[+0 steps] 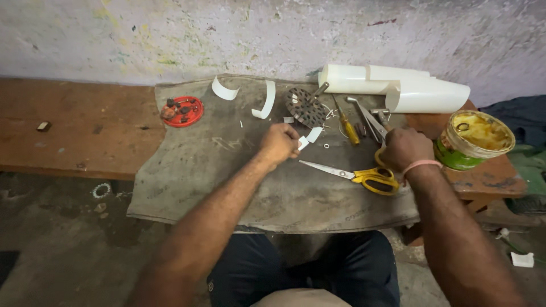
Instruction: The person applies adhesive tape strips to the slots of a fan motor core, trimming the tape with scissors and pressing the strips firmly into place with their hands.
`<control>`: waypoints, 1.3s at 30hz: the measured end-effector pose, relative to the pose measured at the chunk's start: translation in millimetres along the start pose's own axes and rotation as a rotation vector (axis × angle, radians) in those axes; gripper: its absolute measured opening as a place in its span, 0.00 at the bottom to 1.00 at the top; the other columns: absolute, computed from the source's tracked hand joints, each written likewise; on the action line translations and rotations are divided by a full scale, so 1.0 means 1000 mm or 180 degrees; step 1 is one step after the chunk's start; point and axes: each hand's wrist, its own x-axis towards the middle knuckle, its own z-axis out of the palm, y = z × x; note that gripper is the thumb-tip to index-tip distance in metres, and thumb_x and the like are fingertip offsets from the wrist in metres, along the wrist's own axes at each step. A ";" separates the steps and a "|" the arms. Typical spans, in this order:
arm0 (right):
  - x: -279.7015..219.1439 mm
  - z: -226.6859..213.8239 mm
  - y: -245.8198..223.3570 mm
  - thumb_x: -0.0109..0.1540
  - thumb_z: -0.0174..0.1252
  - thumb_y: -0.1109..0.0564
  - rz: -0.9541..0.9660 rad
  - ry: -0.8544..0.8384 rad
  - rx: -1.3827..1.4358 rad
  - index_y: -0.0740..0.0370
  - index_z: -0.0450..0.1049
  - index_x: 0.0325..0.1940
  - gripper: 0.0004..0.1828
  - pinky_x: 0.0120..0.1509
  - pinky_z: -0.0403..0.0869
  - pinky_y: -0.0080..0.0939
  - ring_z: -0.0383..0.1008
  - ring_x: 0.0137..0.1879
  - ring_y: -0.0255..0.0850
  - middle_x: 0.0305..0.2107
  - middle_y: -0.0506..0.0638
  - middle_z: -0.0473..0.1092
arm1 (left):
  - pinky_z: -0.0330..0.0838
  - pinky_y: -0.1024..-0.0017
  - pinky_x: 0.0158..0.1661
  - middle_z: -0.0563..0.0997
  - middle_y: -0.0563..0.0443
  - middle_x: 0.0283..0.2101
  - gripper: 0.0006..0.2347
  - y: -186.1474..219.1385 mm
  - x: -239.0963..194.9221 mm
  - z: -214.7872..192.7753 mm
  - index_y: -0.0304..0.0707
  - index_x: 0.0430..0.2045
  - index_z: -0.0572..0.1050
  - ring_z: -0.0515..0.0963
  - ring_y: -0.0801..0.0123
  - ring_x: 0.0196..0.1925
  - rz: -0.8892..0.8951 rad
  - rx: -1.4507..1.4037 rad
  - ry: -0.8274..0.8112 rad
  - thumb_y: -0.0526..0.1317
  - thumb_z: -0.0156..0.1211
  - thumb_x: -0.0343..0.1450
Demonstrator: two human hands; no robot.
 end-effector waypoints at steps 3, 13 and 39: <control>0.001 -0.002 -0.006 0.56 0.63 0.53 -0.0105 -0.0122 -0.0225 0.55 0.82 0.44 0.14 0.50 0.79 0.56 0.82 0.45 0.58 0.39 0.61 0.78 | 0.79 0.71 0.26 0.84 0.44 0.27 0.04 -0.006 -0.001 0.006 0.29 0.31 0.79 0.84 0.69 0.25 0.0112 0.0485 -0.0144 0.28 0.64 0.65; -0.001 0.042 -0.096 0.55 0.64 0.59 -0.1782 0.0250 0.2101 0.60 0.81 0.40 0.10 0.47 0.76 0.51 0.80 0.40 0.55 0.34 0.58 0.78 | 0.78 0.61 0.40 0.85 0.42 0.31 0.04 -0.008 -0.009 0.006 0.35 0.28 0.82 0.86 0.53 0.36 0.1222 0.1851 0.0004 0.32 0.66 0.63; 0.027 0.086 -0.113 0.53 0.63 0.63 -0.2332 0.0896 0.1739 0.60 0.80 0.32 0.04 0.46 0.75 0.53 0.77 0.40 0.57 0.31 0.57 0.75 | 0.75 0.52 0.40 0.84 0.42 0.33 0.17 -0.009 -0.025 0.005 0.38 0.48 0.72 0.83 0.45 0.40 0.1580 0.1627 0.0081 0.29 0.62 0.64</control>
